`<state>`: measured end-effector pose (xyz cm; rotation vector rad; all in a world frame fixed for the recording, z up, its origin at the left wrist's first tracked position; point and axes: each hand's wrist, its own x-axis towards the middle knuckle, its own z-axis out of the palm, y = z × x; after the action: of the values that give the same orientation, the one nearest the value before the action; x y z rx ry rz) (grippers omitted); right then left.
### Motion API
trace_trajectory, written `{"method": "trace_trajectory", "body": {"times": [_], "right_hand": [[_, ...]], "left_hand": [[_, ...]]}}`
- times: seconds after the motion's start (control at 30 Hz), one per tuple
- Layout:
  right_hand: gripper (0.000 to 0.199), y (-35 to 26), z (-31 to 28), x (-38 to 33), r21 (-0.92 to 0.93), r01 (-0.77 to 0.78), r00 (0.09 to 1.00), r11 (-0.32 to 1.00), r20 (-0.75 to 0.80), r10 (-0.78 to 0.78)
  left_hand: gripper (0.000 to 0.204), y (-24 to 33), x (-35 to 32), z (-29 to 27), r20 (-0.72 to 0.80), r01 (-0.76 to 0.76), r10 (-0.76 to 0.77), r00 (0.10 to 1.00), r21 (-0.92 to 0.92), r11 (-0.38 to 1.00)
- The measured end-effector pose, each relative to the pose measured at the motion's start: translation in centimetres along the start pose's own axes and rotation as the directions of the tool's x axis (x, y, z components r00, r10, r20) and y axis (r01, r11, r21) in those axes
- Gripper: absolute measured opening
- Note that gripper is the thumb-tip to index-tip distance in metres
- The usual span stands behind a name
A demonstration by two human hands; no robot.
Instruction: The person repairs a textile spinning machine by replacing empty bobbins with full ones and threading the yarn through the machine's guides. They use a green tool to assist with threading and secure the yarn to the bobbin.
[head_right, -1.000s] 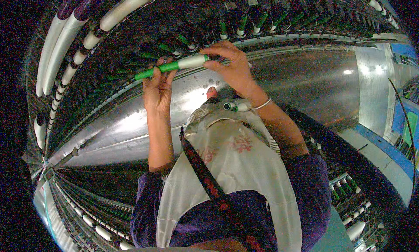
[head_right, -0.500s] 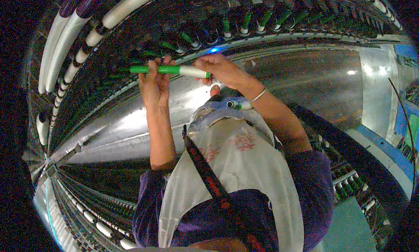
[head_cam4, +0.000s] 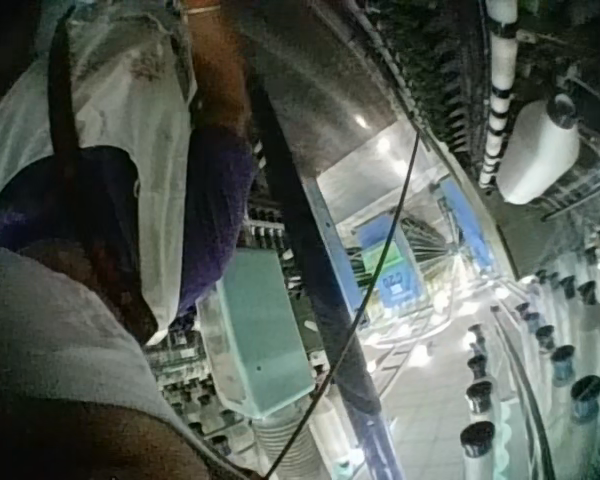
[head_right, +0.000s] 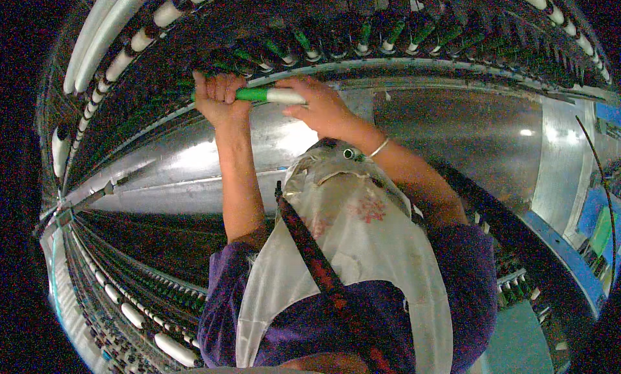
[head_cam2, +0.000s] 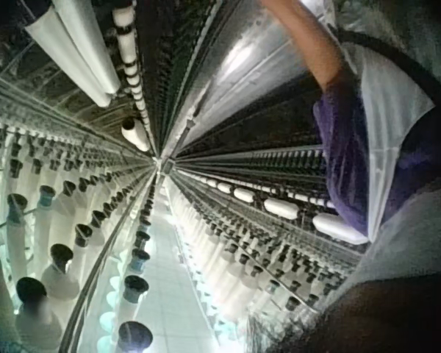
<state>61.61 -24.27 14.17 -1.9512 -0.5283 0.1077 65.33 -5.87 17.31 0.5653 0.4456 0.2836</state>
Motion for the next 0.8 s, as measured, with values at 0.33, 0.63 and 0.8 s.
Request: {"method": "trace_trajectory", "body": {"times": [0.33, 0.63, 0.8], "right_hand": [[0.014, -0.7, 1.4, 1.7, 0.355, -0.027, 0.968, 0.934, -0.225, 0.113], [0.011, -1.6, 1.8, -0.3, -0.014, 0.109, 0.913, 0.994, -0.393, -0.106], [0.006, -0.3, -1.2, 2.5, 0.959, -0.076, 0.902, 0.274, -0.051, 0.428]], "left_hand": [[0.058, 1.5, -1.1, -0.2, 0.223, 0.028, -0.013, 0.975, -0.066, 0.997], [0.035, 2.4, -2.4, -0.3, -0.074, 0.064, -0.093, 0.993, -0.325, 0.943], [0.013, 3.0, -3.7, -2.9, -0.154, 0.304, -0.325, 0.933, -0.142, 0.942]]}}
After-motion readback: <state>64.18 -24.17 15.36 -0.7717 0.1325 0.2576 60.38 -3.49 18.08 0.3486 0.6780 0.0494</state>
